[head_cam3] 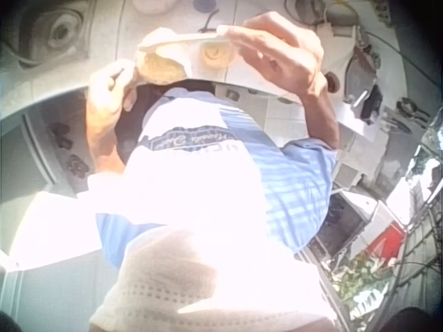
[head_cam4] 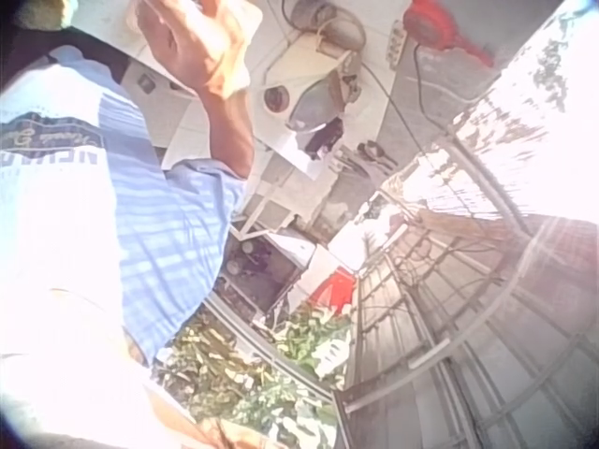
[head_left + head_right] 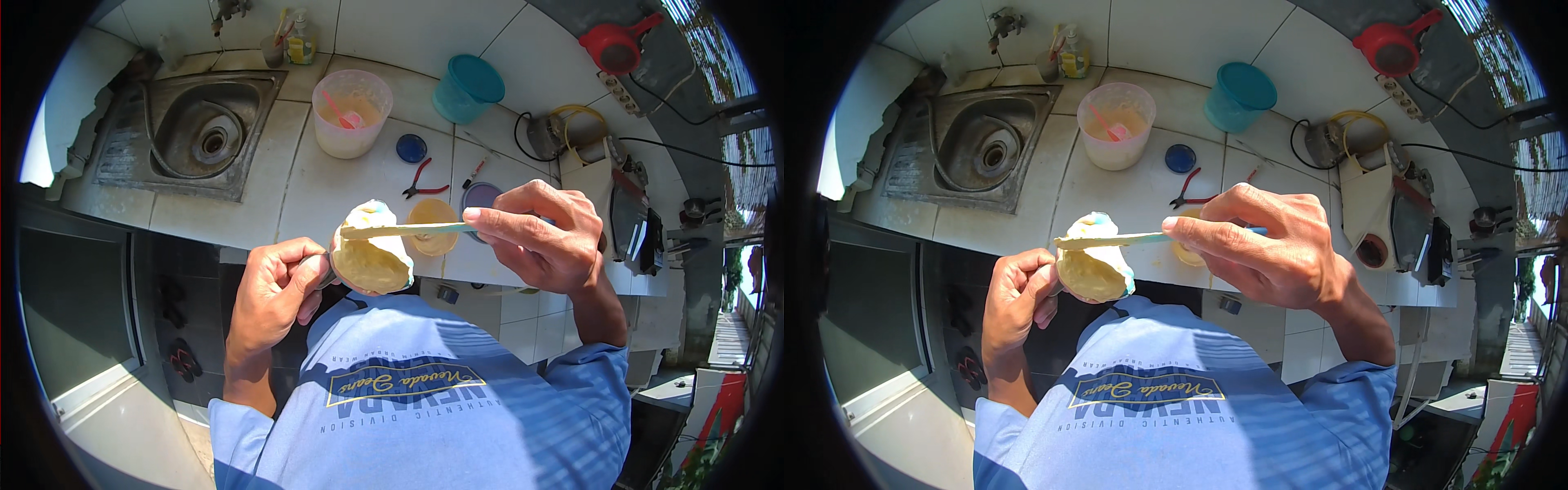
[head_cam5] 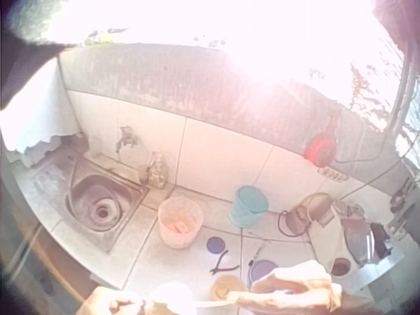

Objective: The recorder is seen adjusting a wire for a dental prosthetic and then mixing dental material in a bowl to apply it to a dental model.

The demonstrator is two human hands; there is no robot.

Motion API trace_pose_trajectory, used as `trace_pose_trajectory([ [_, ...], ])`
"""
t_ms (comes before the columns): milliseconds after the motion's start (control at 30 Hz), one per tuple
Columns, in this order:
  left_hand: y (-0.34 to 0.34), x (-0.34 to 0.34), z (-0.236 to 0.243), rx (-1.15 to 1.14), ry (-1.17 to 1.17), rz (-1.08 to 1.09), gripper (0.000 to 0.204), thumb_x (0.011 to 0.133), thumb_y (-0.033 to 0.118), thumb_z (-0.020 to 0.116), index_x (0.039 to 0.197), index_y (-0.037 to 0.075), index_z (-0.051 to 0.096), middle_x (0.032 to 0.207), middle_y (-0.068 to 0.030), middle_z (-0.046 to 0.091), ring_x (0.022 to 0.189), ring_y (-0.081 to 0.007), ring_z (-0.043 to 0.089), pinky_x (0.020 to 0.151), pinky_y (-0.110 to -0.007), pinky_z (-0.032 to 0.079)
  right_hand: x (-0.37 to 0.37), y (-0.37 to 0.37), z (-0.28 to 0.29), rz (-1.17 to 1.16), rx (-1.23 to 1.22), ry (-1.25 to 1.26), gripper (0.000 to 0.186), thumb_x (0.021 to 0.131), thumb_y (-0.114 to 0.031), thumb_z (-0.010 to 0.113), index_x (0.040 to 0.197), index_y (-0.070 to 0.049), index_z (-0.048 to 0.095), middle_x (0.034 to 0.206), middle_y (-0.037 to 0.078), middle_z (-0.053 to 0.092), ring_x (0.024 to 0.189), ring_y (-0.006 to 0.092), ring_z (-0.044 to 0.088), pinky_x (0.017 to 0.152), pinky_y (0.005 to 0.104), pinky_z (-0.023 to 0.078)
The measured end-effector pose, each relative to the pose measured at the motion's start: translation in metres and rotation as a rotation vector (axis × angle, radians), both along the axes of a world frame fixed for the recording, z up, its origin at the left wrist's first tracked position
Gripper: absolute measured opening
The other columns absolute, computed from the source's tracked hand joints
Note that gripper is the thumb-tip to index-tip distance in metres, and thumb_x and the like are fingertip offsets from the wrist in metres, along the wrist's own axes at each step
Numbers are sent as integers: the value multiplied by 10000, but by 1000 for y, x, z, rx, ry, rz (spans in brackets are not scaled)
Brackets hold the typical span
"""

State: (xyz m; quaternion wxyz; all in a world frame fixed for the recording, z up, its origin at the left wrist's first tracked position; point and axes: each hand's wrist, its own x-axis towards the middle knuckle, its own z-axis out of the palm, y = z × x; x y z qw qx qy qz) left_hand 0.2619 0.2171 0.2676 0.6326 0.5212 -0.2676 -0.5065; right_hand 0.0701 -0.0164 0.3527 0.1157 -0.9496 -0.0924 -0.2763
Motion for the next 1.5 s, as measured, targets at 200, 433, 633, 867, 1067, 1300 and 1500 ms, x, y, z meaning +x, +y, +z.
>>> trace_pose_trajectory([
  [200, 0, 0, -1, -16, 0, -3, 212, 1000, 108, 531, 861, -29, 616, 645, 34, 513, 477, -18, 434, 441, -183, 331, -1, -2, -1, -14, 15, -19, 478, 647, 40, 764, 1105, -97, 753, 696, 32, 634, 587, 113, 619, 465, 241, 473],
  [433, 1, -2, 0, 2, 1, 6, 213, 1002, 111, 532, 862, -29, 612, 655, 33, 514, 480, -16, 434, 443, -179, 335, -5, -2, -1, -41, 12, -58, 449, 664, 36, 766, 1094, -89, 750, 710, 42, 650, 587, 116, 614, 457, 242, 458],
  [633, 1, -5, -5, 5, -9, -16, 214, 1007, 129, 549, 867, -21, 608, 656, 32, 521, 474, -17, 438, 441, -188, 359, -23, -3, 2, -170, 50, -48, 364, 712, 4, 778, 1071, -37, 728, 810, 82, 713, 679, 161, 646, 535, 243, 492],
  [867, 5, -12, -80, 144, 52, 182, 254, 1012, 257, 582, 968, 9, 606, 675, -51, 633, 539, -96, 596, 514, -200, 464, -58, -27, -30, -532, 806, -95, 292, 886, -161, 757, 1130, -17, 688, 953, 45, 687, 806, 91, 634, 697, 228, 520],
  [1067, 2, -51, -203, 341, 287, 255, 243, 978, 284, 646, 1005, 56, 567, 876, -109, 706, 688, -127, 676, 609, -215, 535, -95, -18, -127, -896, 1274, 115, 278, 964, -205, 662, 1169, -18, 652, 708, -66, 482, 561, 10, 336, 496, 172, 264],
  [1300, -31, -104, -269, 390, 361, 387, 186, 1003, 240, 606, 1012, 60, 562, 899, -108, 709, 715, -102, 656, 660, -218, 528, -132, -7, -222, -1063, 1437, 280, 278, 1039, -283, 527, 1021, -47, 672, 632, -52, 453, 560, 28, 392, 511, 212, 338],
  [1500, -41, -125, -281, 477, 373, 528, 195, 1006, 207, 597, 1009, 19, 547, 933, -147, 711, 759, -137, 684, 682, -234, 555, -135, -14, -255, -984, 1484, 295, 283, 1051, -277, 495, 945, -43, 614, 673, -27, 515, 583, 44, 470, 522, 217, 390],
])
